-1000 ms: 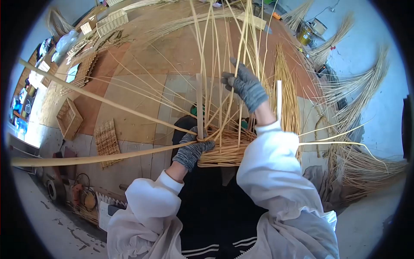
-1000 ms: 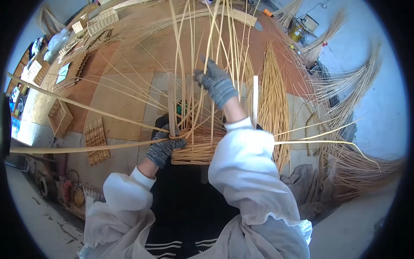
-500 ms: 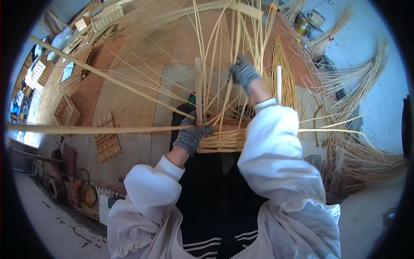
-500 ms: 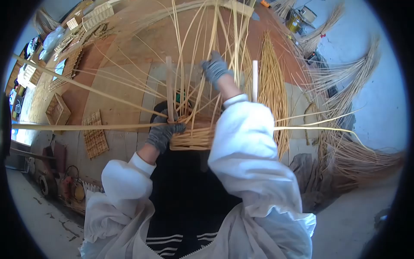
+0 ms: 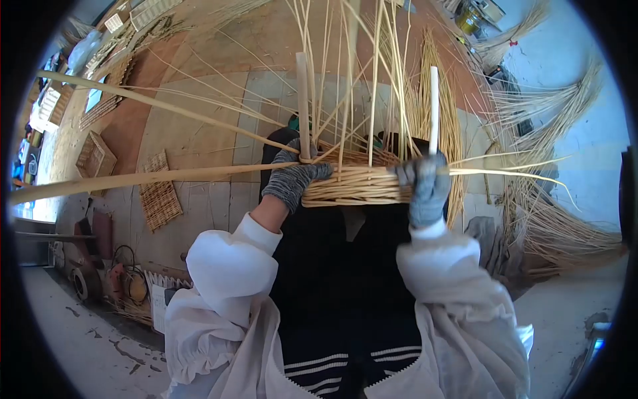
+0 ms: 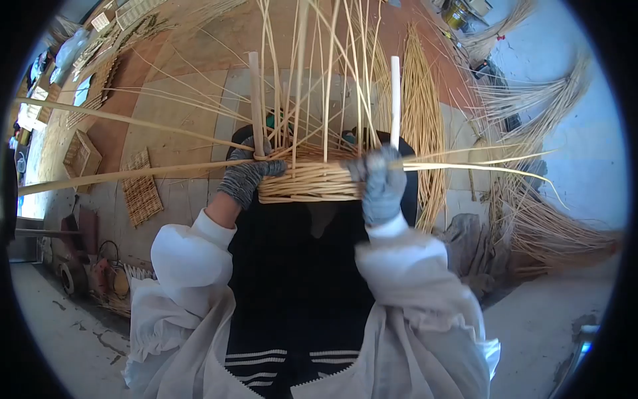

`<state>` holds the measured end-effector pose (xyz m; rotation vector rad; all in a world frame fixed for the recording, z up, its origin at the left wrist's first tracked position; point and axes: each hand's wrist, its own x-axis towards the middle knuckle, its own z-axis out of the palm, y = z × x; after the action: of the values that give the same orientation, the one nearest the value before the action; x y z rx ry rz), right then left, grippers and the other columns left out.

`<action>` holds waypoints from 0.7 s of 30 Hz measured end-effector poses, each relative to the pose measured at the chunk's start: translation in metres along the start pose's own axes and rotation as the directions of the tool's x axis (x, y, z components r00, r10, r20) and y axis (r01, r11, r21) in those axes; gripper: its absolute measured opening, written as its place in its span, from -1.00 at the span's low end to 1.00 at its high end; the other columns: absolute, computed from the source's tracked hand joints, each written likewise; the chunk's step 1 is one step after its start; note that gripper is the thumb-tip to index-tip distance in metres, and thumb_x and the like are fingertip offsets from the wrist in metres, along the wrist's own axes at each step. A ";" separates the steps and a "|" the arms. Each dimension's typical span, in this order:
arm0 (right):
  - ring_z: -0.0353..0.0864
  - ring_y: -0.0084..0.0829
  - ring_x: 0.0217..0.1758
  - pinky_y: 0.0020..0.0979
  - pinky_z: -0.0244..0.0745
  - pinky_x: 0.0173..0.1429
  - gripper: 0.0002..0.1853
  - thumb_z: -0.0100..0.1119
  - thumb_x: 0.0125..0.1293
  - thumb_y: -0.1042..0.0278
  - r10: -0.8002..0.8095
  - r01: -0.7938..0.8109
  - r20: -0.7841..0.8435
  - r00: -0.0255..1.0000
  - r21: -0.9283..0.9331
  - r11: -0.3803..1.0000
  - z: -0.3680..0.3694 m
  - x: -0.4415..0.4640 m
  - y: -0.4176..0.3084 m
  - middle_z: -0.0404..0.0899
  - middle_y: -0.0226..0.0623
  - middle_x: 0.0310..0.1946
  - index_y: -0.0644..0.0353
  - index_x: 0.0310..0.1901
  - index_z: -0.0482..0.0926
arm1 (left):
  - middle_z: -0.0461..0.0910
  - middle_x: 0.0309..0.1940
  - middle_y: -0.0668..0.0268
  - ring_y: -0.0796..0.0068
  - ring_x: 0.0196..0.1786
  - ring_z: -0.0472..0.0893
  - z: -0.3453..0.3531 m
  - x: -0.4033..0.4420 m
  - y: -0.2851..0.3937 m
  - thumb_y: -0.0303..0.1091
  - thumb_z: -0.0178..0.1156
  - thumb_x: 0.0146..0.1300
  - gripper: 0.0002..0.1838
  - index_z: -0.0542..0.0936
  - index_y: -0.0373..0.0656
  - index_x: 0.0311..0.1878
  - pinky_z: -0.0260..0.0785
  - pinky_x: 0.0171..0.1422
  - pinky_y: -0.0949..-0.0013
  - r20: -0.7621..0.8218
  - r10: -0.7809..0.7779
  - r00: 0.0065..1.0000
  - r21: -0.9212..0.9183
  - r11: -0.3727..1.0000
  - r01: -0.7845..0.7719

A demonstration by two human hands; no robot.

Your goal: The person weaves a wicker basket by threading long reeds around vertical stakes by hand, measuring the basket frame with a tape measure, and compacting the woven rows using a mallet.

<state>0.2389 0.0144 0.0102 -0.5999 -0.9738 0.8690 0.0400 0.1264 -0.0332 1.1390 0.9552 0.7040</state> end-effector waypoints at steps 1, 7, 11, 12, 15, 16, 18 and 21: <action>0.14 -0.56 -0.66 -0.30 0.38 -0.36 -0.74 -0.02 0.33 0.23 -0.023 -0.008 -0.180 0.983 -0.167 0.986 0.005 -0.008 0.001 0.06 -0.50 -0.71 0.06 -0.45 0.19 | 0.55 -0.38 0.31 0.47 -0.30 0.53 0.000 0.002 0.000 -0.43 0.50 -0.27 -0.50 0.49 -0.21 -0.21 0.47 -0.14 0.46 0.011 0.100 0.995 0.065 0.993 -0.100; 0.31 -0.48 -0.60 -0.24 0.50 -0.23 -0.77 0.00 0.33 0.17 0.133 -0.155 -0.299 0.945 -0.051 0.987 -0.009 0.002 0.001 0.21 -0.47 -0.68 0.07 -0.40 0.30 | 0.55 -0.35 0.37 0.52 -0.34 0.50 -0.033 -0.057 0.041 -0.29 0.40 -0.06 -0.58 0.48 -0.22 -0.15 0.42 -0.26 0.47 -0.202 0.706 0.679 0.695 0.592 -0.409; 0.28 -0.51 -0.59 -0.32 0.44 -0.28 -0.80 0.00 0.33 0.16 0.092 -0.118 -0.324 0.941 -0.062 0.991 -0.006 -0.001 0.007 0.22 -0.47 -0.66 0.06 -0.36 0.32 | 0.47 -0.16 0.30 0.57 -0.15 0.46 -0.126 -0.181 0.082 -0.42 0.00 0.20 -0.74 0.43 -0.23 -0.04 0.34 -0.02 0.48 -0.524 0.795 0.305 0.239 0.481 -0.844; 0.28 -0.51 -0.58 -0.37 0.40 -0.32 -0.78 -0.02 0.34 0.15 0.114 -0.126 -0.313 0.943 -0.018 0.992 -0.001 0.000 0.007 0.21 -0.49 -0.65 0.06 -0.38 0.33 | 0.48 -0.12 0.26 0.50 -0.10 0.47 -0.076 -0.176 0.089 -0.36 0.03 0.19 -0.70 0.43 -0.25 -0.02 0.34 0.01 0.47 -0.452 0.802 0.391 0.220 0.524 -0.823; 0.26 -0.51 -0.59 -0.39 0.37 -0.36 -0.80 -0.01 0.34 0.18 0.080 -0.066 -0.274 0.958 0.060 0.996 -0.010 0.002 0.012 0.22 -0.44 -0.66 0.10 -0.36 0.34 | 0.52 0.00 0.16 0.31 0.05 0.49 0.019 -0.103 0.091 -0.19 0.12 0.16 -0.55 0.44 -0.30 0.04 0.32 0.10 0.41 -0.057 0.578 0.814 0.327 0.782 -0.532; 0.25 -0.51 -0.60 -0.40 0.35 -0.37 -0.77 -0.03 0.35 0.16 0.074 -0.056 -0.303 0.950 0.069 0.996 -0.005 0.000 0.011 0.21 -0.44 -0.66 0.11 -0.38 0.36 | 0.47 -0.01 -0.05 0.05 0.02 0.50 0.028 -0.064 0.086 -0.14 0.06 0.22 -0.50 0.36 -0.33 0.11 0.33 0.10 0.24 0.060 0.440 0.896 0.799 0.517 -0.308; 0.29 -0.50 -0.58 -0.41 0.34 -0.38 -0.74 -0.04 0.35 0.14 0.134 -0.089 -0.343 0.930 0.146 0.985 0.005 -0.003 -0.001 0.26 -0.43 -0.65 0.11 -0.41 0.38 | 0.51 -0.12 -0.09 -0.01 -0.03 0.50 0.034 0.009 0.060 0.04 0.15 0.08 -0.44 0.49 -0.27 -0.03 0.32 0.07 0.20 0.064 0.034 0.997 0.879 0.472 -0.072; 0.40 -0.42 -0.50 -0.40 0.37 -0.30 -0.69 -0.06 0.35 0.09 0.225 -0.148 -0.167 0.960 0.378 0.914 -0.004 0.004 0.002 0.36 -0.36 -0.61 0.16 -0.40 0.41 | 0.55 -0.21 -0.04 0.03 -0.14 0.55 0.040 0.015 0.073 0.08 0.13 0.07 -0.49 0.57 -0.18 -0.12 0.37 -0.04 0.21 0.183 -0.107 0.977 0.954 0.259 -0.150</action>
<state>0.2429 0.0183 0.0080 -0.4584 -0.5510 1.1034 0.0829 0.1436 0.0379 2.2995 1.2053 -0.1529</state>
